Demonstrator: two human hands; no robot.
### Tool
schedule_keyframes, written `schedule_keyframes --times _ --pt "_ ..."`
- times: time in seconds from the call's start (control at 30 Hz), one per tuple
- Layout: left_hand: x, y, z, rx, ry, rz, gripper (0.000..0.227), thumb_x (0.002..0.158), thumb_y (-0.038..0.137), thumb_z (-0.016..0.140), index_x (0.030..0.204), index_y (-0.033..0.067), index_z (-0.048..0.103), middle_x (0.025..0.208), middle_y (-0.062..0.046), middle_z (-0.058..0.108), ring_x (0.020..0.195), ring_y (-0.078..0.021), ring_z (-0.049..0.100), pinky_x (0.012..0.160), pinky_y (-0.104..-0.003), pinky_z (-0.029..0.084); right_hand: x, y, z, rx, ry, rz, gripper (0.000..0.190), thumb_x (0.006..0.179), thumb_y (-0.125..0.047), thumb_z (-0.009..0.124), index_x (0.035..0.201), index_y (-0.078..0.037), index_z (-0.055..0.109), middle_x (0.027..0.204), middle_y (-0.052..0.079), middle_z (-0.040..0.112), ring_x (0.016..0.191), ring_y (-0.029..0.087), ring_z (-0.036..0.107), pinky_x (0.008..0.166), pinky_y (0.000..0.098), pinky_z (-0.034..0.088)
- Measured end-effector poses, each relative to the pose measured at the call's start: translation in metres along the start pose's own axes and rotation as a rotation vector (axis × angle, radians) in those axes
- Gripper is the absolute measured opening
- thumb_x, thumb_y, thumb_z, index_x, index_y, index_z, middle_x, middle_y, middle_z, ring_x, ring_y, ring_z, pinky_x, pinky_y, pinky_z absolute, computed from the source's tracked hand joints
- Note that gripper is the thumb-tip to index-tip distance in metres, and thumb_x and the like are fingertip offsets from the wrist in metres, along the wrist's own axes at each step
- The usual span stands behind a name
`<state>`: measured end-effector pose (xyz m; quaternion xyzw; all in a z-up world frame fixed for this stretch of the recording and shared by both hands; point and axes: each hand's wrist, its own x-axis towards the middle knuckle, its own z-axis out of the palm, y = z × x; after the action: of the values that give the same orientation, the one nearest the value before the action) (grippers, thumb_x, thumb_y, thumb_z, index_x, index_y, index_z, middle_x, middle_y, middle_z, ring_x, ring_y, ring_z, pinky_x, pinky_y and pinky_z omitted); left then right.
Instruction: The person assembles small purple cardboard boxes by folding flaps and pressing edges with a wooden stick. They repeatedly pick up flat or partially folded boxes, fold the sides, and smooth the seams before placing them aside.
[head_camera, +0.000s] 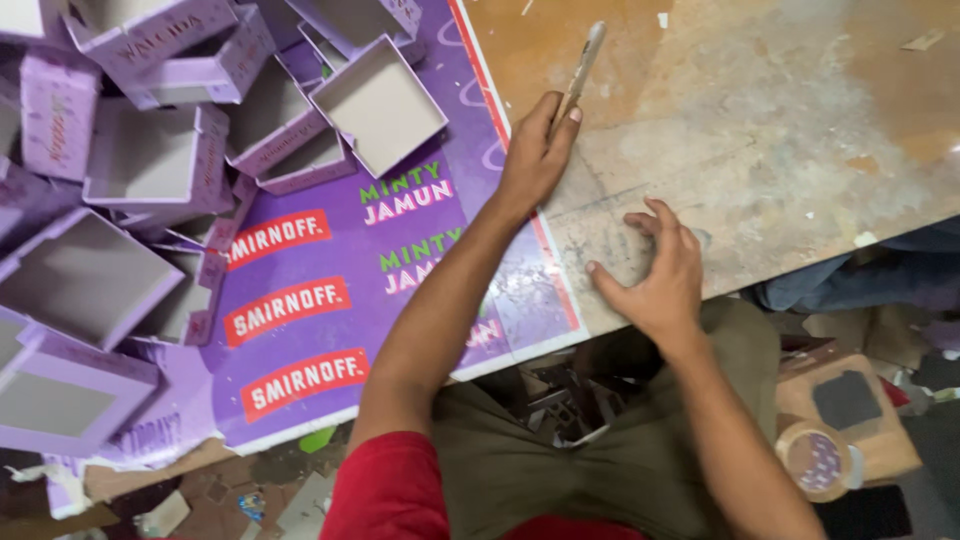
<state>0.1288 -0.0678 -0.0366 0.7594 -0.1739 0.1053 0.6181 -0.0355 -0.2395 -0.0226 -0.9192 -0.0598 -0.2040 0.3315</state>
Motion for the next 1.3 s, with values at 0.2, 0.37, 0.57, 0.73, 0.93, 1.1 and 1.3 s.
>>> schedule_keyframes --times 0.2,0.37,0.57,0.73,0.93,1.1,1.3 --pt "0.004 -0.006 0.0 -0.069 -0.019 -0.056 0.024 0.106 0.026 0.058 0.101 0.0027 0.059 0.066 -0.008 0.053 0.063 -0.0137 0.05 0.058 -0.035 0.043 0.065 0.025 0.026 0.77 -0.12 0.334 0.077 0.099 -0.019 0.075 0.157 -0.005 0.026 0.125 0.007 0.065 0.11 0.015 0.065 0.094 0.0319 0.057" --pt "0.004 -0.007 -0.003 -0.085 -0.017 -0.015 0.018 0.108 0.022 0.056 0.103 0.0044 0.059 0.073 -0.005 0.052 0.067 -0.0115 0.049 0.059 -0.033 0.042 0.137 0.03 0.09 0.633 0.144 0.171 0.052 0.101 -0.01 0.074 0.144 -0.005 0.046 0.113 0.007 0.066 0.099 0.012 0.062 0.084 0.0291 0.054" --pt "0.009 -0.005 -0.002 -0.178 0.099 -0.158 0.018 0.108 0.023 0.051 0.115 0.0063 0.056 0.074 0.001 0.055 0.065 -0.0077 0.052 0.057 -0.029 0.043 0.128 0.042 0.068 -0.205 0.407 -0.19 0.039 0.094 -0.005 0.079 0.127 -0.012 0.061 0.125 0.011 0.068 0.127 0.026 0.061 0.115 0.0442 0.047" --pt "0.01 -0.005 -0.002 -0.197 0.093 -0.181 0.023 0.111 0.028 0.048 0.115 0.0064 0.055 0.07 0.002 0.051 0.062 -0.0066 0.048 0.055 -0.028 0.041 0.15 0.084 0.008 -0.232 0.386 0.007 0.057 0.085 -0.015 0.082 0.136 0.001 0.062 0.139 0.027 0.045 0.129 0.047 0.035 0.106 0.0605 0.028" --pt "0.014 -0.007 -0.001 -0.227 0.112 -0.174 0.024 0.11 0.028 0.048 0.112 0.006 0.057 0.069 0.002 0.05 0.061 -0.0069 0.048 0.054 -0.028 0.041 0.131 0.121 -0.008 -0.43 -0.01 -0.059 0.029 0.092 -0.003 0.074 0.114 -0.02 0.079 0.167 0.015 0.038 0.154 0.042 0.025 0.126 0.0569 0.018" --pt "0.005 -0.013 0.002 -0.106 0.125 -0.058 0.025 0.11 0.028 0.047 0.116 0.0054 0.056 0.075 -0.002 0.059 0.067 -0.0103 0.056 0.061 -0.031 0.046 0.102 0.134 -0.019 -0.197 0.086 0.047 0.032 0.108 -0.014 0.07 0.14 -0.009 0.069 0.166 0.035 0.023 0.15 0.053 0.017 0.119 0.0658 0.013" --pt "0.003 -0.016 0.003 -0.09 0.112 -0.041 0.021 0.108 0.023 0.053 0.112 0.0043 0.063 0.077 -0.006 0.06 0.071 -0.0135 0.057 0.065 -0.034 0.049 0.109 0.136 0.015 -0.168 -0.04 0.56 0.062 0.09 -0.034 0.078 0.134 0.004 0.056 0.143 0.027 0.034 0.132 0.047 0.025 0.111 0.0611 0.024"
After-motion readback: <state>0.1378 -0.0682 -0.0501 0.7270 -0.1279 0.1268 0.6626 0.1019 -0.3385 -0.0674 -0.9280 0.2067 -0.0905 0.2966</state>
